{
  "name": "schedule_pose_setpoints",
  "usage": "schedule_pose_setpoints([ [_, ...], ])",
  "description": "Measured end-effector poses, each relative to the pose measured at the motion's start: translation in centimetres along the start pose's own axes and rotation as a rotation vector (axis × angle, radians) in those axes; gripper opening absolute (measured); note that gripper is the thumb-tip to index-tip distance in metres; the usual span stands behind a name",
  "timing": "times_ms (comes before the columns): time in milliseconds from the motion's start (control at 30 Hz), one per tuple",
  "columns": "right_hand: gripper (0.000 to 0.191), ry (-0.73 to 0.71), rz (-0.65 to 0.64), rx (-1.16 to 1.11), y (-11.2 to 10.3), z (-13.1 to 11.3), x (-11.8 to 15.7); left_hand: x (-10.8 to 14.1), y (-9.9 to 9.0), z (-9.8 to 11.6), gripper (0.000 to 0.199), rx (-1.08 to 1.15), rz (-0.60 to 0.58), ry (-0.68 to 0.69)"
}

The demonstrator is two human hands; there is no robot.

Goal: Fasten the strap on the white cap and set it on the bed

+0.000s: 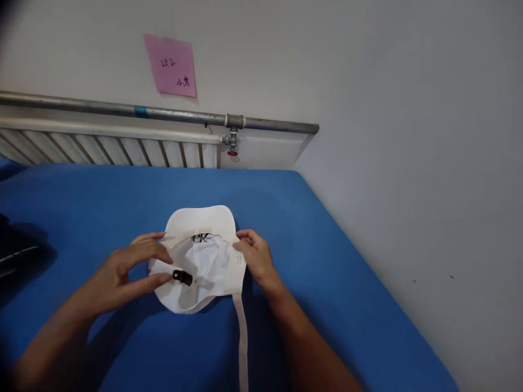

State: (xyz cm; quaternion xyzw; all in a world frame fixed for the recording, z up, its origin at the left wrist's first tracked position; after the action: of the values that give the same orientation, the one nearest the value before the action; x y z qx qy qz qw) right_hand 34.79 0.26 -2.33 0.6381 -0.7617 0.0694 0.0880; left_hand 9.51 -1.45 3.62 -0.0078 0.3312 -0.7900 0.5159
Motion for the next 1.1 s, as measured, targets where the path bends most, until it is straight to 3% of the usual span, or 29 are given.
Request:
schedule_pose_setpoints([
  [133,0.024,0.018,0.017,-0.039,-0.2,0.0,-0.2,0.5,-0.5,-1.0,0.011,-0.007,-0.272,-0.055],
  [267,0.022,0.010,0.018,0.020,-0.1,0.4,-0.4,1.0,-0.8,-2.4,0.010,0.065,-0.359,-0.148],
  [500,0.022,-0.004,0.003,0.029,0.0,0.1,0.0,1.5,-2.0,-2.8,0.007,0.242,-0.278,-0.160],
  [633,0.022,-0.010,0.006,0.055,0.0,0.2,0.0,1.5,-1.9,-2.6,0.004,0.262,-0.318,-0.139],
  [1100,0.021,-0.013,-0.003,0.129,0.1,0.3,-0.2,1.0,-0.4,-2.2,0.021,0.291,-0.339,-0.399],
])
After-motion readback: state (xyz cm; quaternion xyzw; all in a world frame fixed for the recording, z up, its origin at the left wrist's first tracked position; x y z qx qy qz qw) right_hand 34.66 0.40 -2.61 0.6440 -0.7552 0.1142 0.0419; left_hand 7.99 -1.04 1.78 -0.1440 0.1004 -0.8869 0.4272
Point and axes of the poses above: each hand's wrist, its own x-axis away from the middle knuckle, its own y-axis out of the palm, z = x × y, the point moved 3 cm from there along -x, towards the middle knuckle, and after that the axes turned 1 degree about y, right-handed, at the moved point
